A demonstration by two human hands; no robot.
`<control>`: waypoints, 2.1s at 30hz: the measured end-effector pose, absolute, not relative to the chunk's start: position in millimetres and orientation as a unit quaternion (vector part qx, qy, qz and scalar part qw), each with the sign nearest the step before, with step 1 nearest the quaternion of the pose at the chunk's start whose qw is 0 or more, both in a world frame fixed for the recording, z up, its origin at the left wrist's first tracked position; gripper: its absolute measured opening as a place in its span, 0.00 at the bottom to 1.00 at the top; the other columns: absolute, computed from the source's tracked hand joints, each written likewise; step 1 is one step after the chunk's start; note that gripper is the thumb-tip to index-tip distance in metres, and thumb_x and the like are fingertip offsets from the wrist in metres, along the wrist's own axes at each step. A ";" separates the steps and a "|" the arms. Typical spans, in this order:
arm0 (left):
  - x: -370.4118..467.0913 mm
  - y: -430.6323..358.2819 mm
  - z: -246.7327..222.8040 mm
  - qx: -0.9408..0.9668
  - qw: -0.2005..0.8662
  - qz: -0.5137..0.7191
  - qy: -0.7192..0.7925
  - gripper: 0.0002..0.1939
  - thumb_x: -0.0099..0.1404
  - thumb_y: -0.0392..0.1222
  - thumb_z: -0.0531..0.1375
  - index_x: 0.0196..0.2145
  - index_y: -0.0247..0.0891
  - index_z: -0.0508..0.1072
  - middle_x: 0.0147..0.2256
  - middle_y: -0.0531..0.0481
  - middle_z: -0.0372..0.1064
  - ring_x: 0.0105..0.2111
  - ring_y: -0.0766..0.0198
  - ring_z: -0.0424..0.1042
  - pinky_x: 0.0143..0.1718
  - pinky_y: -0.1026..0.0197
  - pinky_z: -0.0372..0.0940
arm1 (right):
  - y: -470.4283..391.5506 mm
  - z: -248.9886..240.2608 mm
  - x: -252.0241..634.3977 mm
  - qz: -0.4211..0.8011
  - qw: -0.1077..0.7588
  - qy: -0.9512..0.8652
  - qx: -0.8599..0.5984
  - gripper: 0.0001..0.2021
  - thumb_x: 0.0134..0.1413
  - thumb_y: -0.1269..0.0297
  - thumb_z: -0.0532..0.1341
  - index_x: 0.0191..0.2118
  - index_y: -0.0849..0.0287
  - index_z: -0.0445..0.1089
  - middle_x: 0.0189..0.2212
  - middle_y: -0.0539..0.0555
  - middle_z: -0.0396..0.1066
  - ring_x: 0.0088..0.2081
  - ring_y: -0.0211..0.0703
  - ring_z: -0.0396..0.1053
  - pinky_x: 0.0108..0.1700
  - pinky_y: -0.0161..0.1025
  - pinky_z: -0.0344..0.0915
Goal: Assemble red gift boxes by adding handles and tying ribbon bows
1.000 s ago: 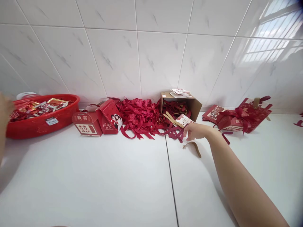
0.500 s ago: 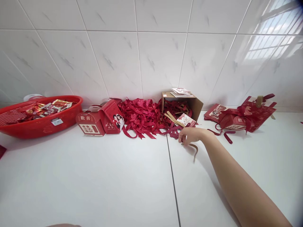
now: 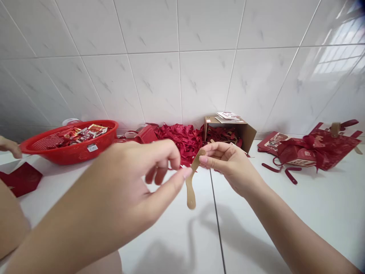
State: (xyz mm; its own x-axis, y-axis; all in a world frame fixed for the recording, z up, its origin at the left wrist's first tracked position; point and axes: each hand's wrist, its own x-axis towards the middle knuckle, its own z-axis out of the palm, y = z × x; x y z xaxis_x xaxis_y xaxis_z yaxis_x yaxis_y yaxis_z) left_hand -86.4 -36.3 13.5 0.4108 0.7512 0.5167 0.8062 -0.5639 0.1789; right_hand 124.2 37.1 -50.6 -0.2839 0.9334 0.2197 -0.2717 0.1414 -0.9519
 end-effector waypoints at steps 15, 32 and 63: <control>-55.2 -30.6 15.9 -0.871 0.044 -0.236 -0.429 0.12 0.66 0.44 0.56 0.26 0.39 0.66 0.20 0.59 0.64 0.20 0.70 0.62 0.21 0.63 0.53 | 6.7 -41.4 120.6 0.642 0.491 -0.561 -0.179 0.01 0.49 0.68 0.68 0.29 0.56 0.77 0.30 0.49 0.76 0.36 0.35 0.72 0.43 0.35 0.69; -52.5 -30.0 15.6 -0.890 0.002 -0.275 -0.363 0.10 0.67 0.38 0.56 0.27 0.37 0.69 0.21 0.57 0.66 0.21 0.71 0.64 0.23 0.65 0.55 | 5.2 -37.3 129.7 0.578 0.524 -0.612 -0.134 0.09 0.51 0.72 0.66 0.36 0.50 0.78 0.32 0.48 0.73 0.36 0.33 0.72 0.38 0.31 0.71; -54.1 -28.9 24.8 -0.903 0.100 -0.377 -0.181 0.10 0.61 0.26 0.59 0.32 0.41 0.74 0.26 0.56 0.73 0.26 0.69 0.70 0.31 0.64 0.64 | -0.7 -36.4 129.0 0.795 0.363 -0.482 -0.058 0.03 0.49 0.65 0.68 0.29 0.55 0.74 0.20 0.45 0.68 0.21 0.29 0.64 0.29 0.31 0.62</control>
